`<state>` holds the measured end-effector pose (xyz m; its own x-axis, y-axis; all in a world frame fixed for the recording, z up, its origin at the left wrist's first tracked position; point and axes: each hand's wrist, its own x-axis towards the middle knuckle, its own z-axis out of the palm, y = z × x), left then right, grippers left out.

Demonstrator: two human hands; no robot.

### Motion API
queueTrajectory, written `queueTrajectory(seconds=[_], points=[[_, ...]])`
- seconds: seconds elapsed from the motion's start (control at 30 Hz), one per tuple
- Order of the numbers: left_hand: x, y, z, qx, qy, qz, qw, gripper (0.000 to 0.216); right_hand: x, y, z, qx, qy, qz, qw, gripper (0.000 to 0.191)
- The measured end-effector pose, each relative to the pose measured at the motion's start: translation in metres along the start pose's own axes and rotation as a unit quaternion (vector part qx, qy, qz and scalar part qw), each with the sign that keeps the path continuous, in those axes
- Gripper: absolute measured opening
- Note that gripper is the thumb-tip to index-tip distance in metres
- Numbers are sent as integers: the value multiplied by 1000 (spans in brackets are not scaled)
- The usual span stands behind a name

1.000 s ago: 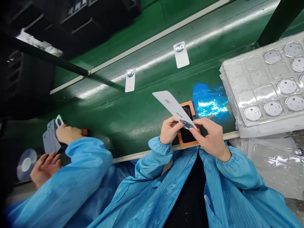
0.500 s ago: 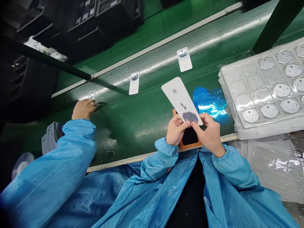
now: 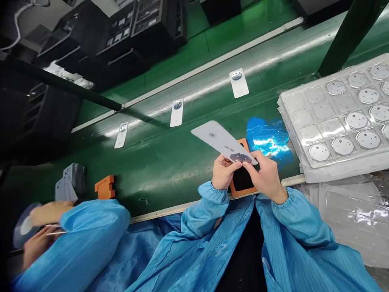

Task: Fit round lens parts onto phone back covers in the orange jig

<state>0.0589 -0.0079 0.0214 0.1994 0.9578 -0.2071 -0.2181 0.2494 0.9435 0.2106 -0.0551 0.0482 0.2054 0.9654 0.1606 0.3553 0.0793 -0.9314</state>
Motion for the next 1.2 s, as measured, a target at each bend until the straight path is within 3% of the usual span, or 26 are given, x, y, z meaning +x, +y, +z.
queueTrajectory(seconds=[0.13, 0.23, 0.33, 0.4, 0.5, 0.63, 0.77, 0.9, 1.03, 1.2], points=[[31, 5, -9, 28, -11, 4, 1000, 47, 39, 28, 8, 136, -24, 87, 987, 30], [73, 6, -25, 113, 19, 54, 992, 41, 107, 48, 8, 260, 23, 112, 959, 45], [109, 1, -43, 195, 57, 97, 974, 28, 179, 59, 6, 299, 69, 126, 943, 44], [121, -5, -50, 210, 70, 108, 969, 25, 210, 65, 8, 246, 35, 162, 955, 39], [123, -13, -52, 222, 67, 123, 965, 19, 228, 76, 16, 129, -32, 191, 973, 37], [119, -15, -50, 239, 39, 141, 960, 14, 252, 86, 20, -54, -34, 171, 983, 34], [119, -13, -49, 243, 31, 145, 959, 14, 298, 82, 24, -233, 0, 166, 958, 48], [117, -13, -50, 249, 24, 144, 958, 15, 336, 75, 38, -339, -4, 214, 916, 68], [115, -13, -51, 257, 17, 144, 955, 19, 362, 71, 47, -389, -20, 272, 880, 75], [114, -11, -51, 274, 8, 147, 950, 20, 373, 65, 48, -389, -30, 293, 873, 74]])
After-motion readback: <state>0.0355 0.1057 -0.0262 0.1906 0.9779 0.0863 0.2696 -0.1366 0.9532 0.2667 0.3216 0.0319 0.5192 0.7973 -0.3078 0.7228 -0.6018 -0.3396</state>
